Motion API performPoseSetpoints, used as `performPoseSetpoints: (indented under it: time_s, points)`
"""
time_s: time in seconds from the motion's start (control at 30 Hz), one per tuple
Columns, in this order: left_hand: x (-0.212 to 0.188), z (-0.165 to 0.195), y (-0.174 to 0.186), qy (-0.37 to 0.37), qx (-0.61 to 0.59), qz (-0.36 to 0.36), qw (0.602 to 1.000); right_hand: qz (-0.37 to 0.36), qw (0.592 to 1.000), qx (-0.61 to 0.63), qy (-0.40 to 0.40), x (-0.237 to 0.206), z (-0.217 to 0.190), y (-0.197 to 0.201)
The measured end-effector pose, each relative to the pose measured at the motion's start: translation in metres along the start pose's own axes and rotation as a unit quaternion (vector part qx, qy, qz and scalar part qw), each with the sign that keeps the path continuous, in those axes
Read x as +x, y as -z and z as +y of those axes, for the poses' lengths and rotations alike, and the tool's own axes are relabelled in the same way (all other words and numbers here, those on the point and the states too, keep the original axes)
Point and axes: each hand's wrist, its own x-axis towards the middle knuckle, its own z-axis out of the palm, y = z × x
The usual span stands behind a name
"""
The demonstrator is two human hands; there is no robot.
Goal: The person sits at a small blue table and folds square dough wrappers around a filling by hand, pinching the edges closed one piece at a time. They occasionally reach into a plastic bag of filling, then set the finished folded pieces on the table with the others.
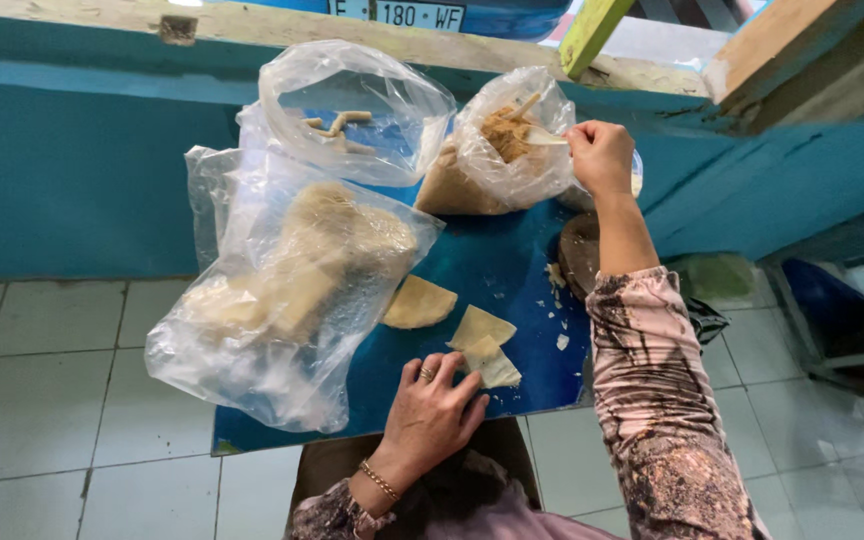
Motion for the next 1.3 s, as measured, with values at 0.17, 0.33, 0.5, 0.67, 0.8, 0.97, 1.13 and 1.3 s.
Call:
performPoseSetpoints:
  time_s: [0.17,0.33,0.5,0.67,0.8,0.97,1.13,1.3]
  points:
    - [-0.001,0.002,0.0,0.01,-0.028,-0.054,0.998,-0.049,0.966,0.219,-0.131,-0.027,0.004,0.012]
    - [-0.004,-0.004,-0.001,0.017,-0.055,-0.013,0.998,-0.097,0.965,0.244,-0.022,-0.108,0.004,0.038]
    - [0.0,-0.011,-0.005,0.061,-0.089,0.018,0.994,-0.184,0.962,0.184,-0.077,-0.215,-0.011,0.061]
    - [0.011,-0.012,-0.005,0.029,-0.068,0.027,0.997,-0.162,0.981,0.105,0.02,-0.276,-0.037,0.067]
    - [0.021,-0.008,-0.01,-0.033,-0.046,-0.027,0.998,-0.104,0.987,0.023,0.122,-0.294,-0.055,0.073]
    - [0.023,-0.008,-0.013,-0.037,-0.024,-0.064,0.997,-0.08,0.978,-0.048,0.189,-0.296,-0.064,0.079]
    - [0.021,-0.01,-0.014,-0.05,-0.031,-0.067,0.996,-0.076,0.969,-0.074,0.224,-0.296,-0.063,0.085]
    - [0.017,-0.013,-0.013,-0.049,-0.045,-0.051,0.996,-0.067,0.973,-0.052,0.216,-0.296,-0.06,0.084]
